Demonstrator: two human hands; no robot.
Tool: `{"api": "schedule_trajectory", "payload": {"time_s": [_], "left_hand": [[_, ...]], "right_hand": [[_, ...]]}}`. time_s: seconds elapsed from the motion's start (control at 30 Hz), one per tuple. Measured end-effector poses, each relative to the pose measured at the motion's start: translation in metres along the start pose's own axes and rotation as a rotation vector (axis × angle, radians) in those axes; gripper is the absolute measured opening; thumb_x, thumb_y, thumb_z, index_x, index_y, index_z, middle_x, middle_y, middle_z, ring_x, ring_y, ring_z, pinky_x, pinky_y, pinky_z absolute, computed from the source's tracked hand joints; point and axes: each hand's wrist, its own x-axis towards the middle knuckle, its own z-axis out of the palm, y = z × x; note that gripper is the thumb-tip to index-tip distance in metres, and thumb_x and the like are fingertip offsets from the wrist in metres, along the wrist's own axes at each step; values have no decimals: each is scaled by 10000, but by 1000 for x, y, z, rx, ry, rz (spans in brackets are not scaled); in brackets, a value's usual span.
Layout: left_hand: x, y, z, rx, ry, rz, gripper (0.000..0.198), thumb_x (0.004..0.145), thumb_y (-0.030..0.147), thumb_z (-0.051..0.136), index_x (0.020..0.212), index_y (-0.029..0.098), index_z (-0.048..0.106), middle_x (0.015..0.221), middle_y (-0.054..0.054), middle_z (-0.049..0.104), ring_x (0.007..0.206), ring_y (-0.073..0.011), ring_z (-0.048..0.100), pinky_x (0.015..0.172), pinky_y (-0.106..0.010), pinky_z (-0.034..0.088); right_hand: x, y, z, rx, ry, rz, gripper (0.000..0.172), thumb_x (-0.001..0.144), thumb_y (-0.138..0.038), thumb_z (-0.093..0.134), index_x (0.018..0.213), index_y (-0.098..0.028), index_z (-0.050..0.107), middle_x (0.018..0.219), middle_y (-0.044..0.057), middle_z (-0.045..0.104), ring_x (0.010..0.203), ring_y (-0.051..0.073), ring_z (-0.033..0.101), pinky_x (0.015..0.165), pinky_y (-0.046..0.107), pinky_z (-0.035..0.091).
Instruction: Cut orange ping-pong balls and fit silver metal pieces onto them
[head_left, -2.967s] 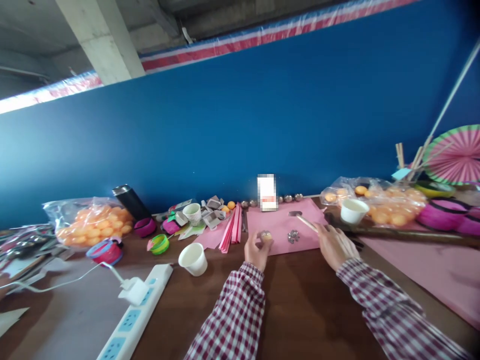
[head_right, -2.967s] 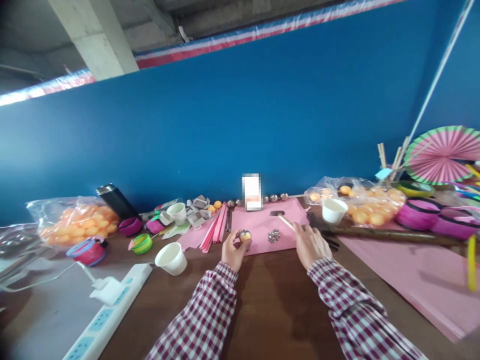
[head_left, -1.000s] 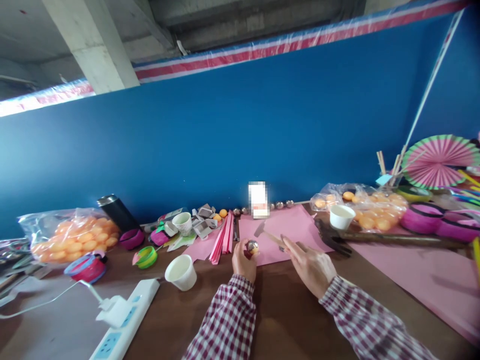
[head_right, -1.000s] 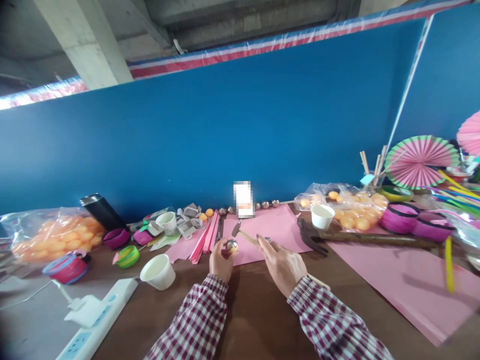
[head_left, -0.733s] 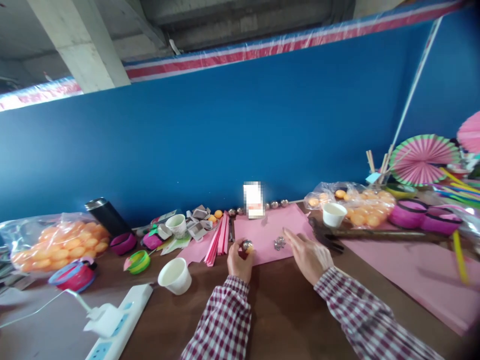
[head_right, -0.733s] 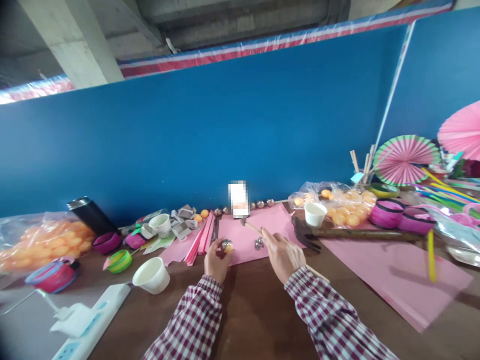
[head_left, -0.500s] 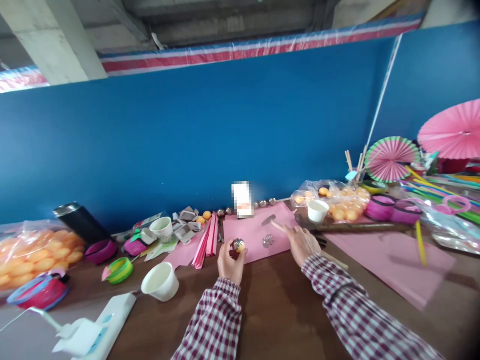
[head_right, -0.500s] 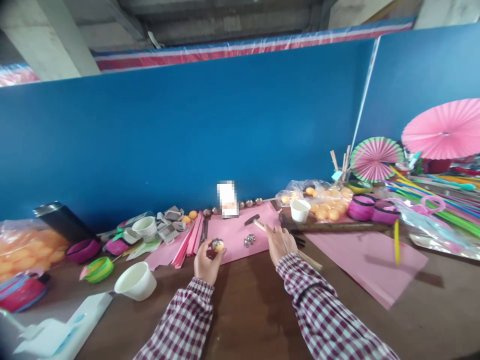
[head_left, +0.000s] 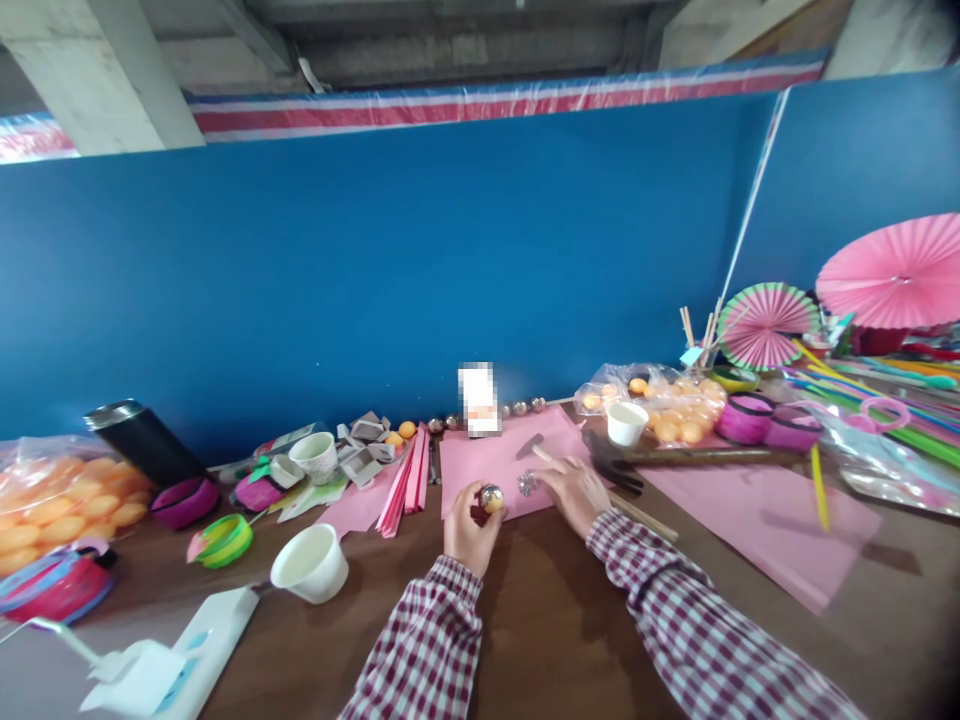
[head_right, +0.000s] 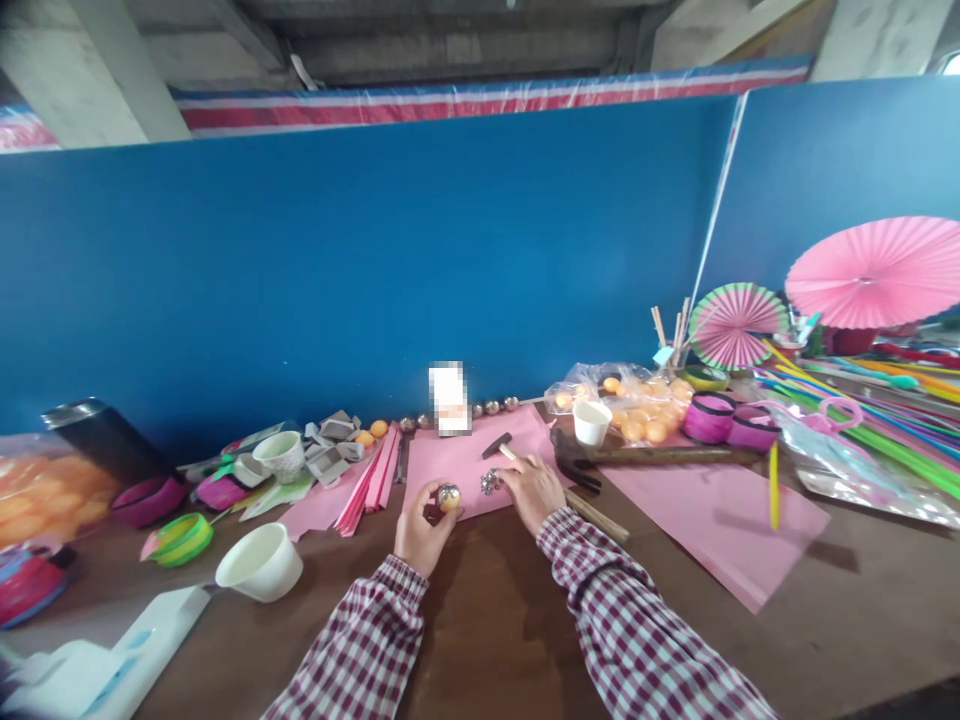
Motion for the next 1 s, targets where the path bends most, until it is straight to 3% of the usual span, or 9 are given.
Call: {"api": "schedule_trajectory", "payload": {"time_s": [0.23, 0.33, 0.43, 0.8, 1.0], "left_hand": [[0, 3, 0, -43, -11, -38, 380, 555, 238, 651, 924, 166, 594, 857, -57, 628, 564, -111, 551, 553, -250, 471], [0, 4, -1, -63, -18, -64, 392, 549, 236, 658, 930, 172, 592, 874, -55, 626, 581, -117, 553, 567, -256, 468], [0, 4, -1, -46, -26, -62, 397, 552, 229, 659, 939, 172, 591, 889, -63, 624, 589, -122, 551, 582, -266, 469], [0, 1, 0, -113, 3, -44, 445, 573, 254, 661, 1000, 176, 560, 964, -79, 583, 609, -121, 573, 558, -254, 489], [3, -2, -1, -220, -1, -81, 481, 546, 261, 689, 999, 155, 569, 979, -104, 593, 746, -171, 604, 634, -275, 505]], "right_hand": [[1, 1, -1, 37, 7, -1, 193, 803, -247, 429, 758, -197, 610, 1203, 42, 501, 854, 155, 496, 755, 287, 383], [0, 0, -2, 32, 23, 34, 184, 798, -215, 416, 765, -186, 595, 977, 57, 621, 766, 151, 519, 698, 268, 385], [-1, -3, 0, 49, 46, 99, 175, 795, -210, 405, 772, -198, 577, 787, 30, 640, 711, 150, 534, 623, 251, 382], [-2, -8, 10, 377, 139, 185, 152, 785, -229, 422, 816, -190, 565, 765, 16, 623, 640, 117, 557, 580, 223, 416], [-2, -14, 7, 493, 171, 192, 140, 777, -218, 422, 799, -175, 554, 744, 22, 623, 649, 128, 565, 611, 243, 433]]}}
